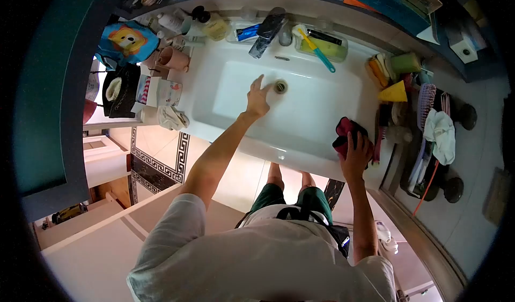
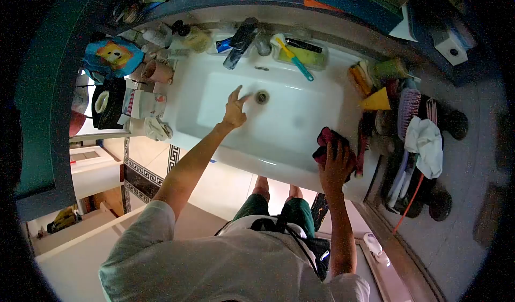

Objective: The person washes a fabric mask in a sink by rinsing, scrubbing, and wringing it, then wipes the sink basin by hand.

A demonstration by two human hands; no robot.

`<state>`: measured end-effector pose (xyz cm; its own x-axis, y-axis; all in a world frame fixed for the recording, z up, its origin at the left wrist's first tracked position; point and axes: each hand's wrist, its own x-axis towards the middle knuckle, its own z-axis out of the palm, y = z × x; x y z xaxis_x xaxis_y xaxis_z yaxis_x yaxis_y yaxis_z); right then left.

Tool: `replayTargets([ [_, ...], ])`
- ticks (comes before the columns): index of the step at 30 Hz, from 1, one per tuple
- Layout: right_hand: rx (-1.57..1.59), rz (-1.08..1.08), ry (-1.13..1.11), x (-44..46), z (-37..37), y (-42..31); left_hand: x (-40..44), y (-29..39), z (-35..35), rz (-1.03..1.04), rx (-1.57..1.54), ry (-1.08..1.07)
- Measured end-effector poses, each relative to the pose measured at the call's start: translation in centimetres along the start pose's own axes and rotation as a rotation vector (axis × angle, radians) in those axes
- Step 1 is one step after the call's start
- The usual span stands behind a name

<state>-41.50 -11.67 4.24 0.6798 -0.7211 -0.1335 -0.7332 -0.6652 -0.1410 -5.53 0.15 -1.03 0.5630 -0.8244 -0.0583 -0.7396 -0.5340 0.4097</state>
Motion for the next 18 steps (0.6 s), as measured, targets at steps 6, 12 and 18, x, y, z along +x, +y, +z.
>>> replayTargets([
  [6,-0.080,0.013,-0.103,1.3,1.6,0.6,1.9,-2.6,-3.4,-0.259,-0.508,0.379],
  [12,-0.004,-0.017,-0.029,1.2,1.2,0.9,6.3,4.0,-14.8,0.276,-0.353,0.675],
  [18,-0.087,-0.009,0.005,1.2,1.6,0.8,10.0,5.1,-14.1,0.082,-0.527,0.424],
])
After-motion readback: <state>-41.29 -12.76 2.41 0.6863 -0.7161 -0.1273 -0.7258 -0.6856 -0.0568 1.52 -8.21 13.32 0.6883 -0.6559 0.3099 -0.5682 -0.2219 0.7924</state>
